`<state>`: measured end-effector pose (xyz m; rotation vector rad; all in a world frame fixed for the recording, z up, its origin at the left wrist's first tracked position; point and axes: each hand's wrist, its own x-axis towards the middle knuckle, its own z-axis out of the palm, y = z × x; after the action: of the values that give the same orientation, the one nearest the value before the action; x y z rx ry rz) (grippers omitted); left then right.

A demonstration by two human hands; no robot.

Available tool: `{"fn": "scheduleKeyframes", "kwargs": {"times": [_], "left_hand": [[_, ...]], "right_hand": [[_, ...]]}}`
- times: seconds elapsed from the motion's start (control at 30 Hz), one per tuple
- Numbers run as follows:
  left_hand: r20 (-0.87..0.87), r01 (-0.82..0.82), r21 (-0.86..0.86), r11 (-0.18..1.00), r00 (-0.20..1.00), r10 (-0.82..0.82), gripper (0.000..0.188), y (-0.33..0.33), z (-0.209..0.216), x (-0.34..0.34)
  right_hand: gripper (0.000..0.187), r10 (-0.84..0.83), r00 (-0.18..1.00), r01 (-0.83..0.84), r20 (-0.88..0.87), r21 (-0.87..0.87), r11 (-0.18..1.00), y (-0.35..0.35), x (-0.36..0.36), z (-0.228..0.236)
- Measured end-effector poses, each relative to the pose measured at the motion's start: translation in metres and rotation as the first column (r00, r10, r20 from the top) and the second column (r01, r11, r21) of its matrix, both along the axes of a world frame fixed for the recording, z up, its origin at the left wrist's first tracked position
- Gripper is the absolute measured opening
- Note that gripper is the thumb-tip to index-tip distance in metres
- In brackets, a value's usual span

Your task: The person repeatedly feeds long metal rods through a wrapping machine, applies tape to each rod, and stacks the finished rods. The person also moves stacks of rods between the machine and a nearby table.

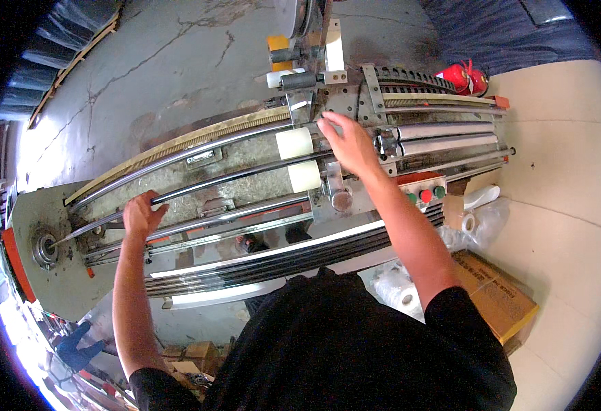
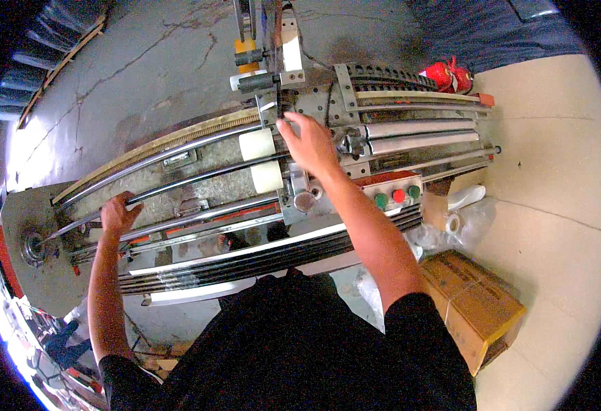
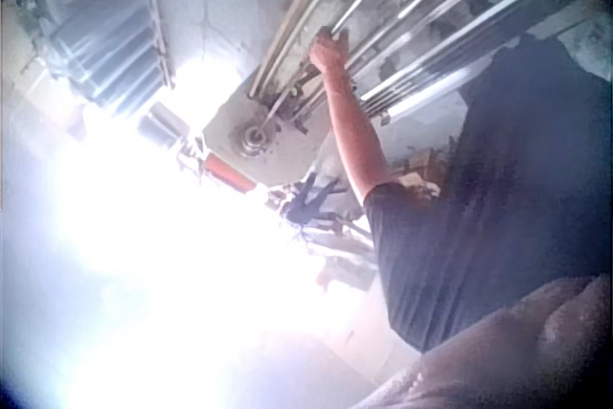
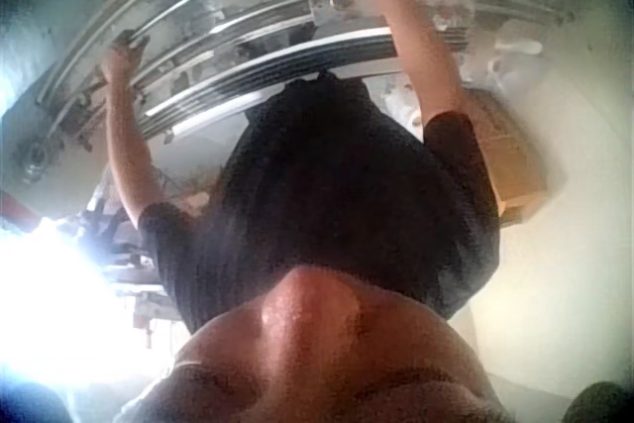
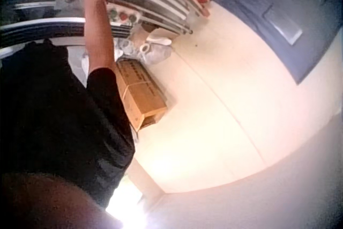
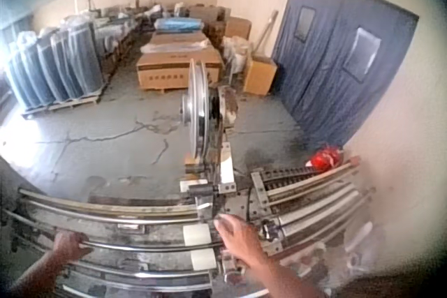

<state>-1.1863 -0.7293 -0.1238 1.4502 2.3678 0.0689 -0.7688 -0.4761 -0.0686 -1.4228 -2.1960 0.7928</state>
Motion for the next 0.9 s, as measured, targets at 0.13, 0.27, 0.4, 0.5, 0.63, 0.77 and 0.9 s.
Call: {"fn": "scheduleKeyframes", "kwargs": {"times": [0.13,0.27,0.4,0.5,0.63,0.77,0.9], "left_hand": [[0.053,0.06,0.046,0.997,0.997,-0.062,0.032,0.026,0.008,0.046],[0.035,0.128,0.139,0.982,0.99,-0.134,0.032,0.044,0.005,0.084],[0.035,0.192,0.162,0.968,0.979,-0.2,0.038,0.064,0.013,0.124],[0.066,0.242,0.214,0.946,0.963,-0.262,0.04,0.08,0.015,0.155],[0.061,0.3,0.266,0.916,0.943,-0.327,0.044,0.101,0.015,0.195],[0.106,0.322,0.263,0.91,0.927,-0.358,0.046,0.12,0.013,0.222],[0.109,0.328,0.249,0.911,0.925,-0.363,0.044,0.127,0.016,0.234]], "right_hand": [[0.052,0.047,0.995,-0.073,-0.093,-0.299,0.951,0.049,-0.036,-0.018],[0.051,0.001,1.0,-0.018,-0.031,-0.527,0.85,0.065,-0.055,-0.048],[0.053,0.029,1.0,-0.02,0.007,-0.595,0.804,0.057,-0.06,-0.044],[0.058,0.062,0.998,-0.041,0.033,-0.451,0.892,0.055,-0.059,-0.056],[0.06,0.084,0.995,-0.051,0.06,-0.418,0.907,0.057,-0.056,-0.068],[0.058,0.072,0.996,-0.049,0.048,-0.375,0.926,0.055,-0.057,-0.068],[0.056,0.039,0.997,-0.015,0.067,-0.332,0.943,0.053,-0.057,-0.07]]}}
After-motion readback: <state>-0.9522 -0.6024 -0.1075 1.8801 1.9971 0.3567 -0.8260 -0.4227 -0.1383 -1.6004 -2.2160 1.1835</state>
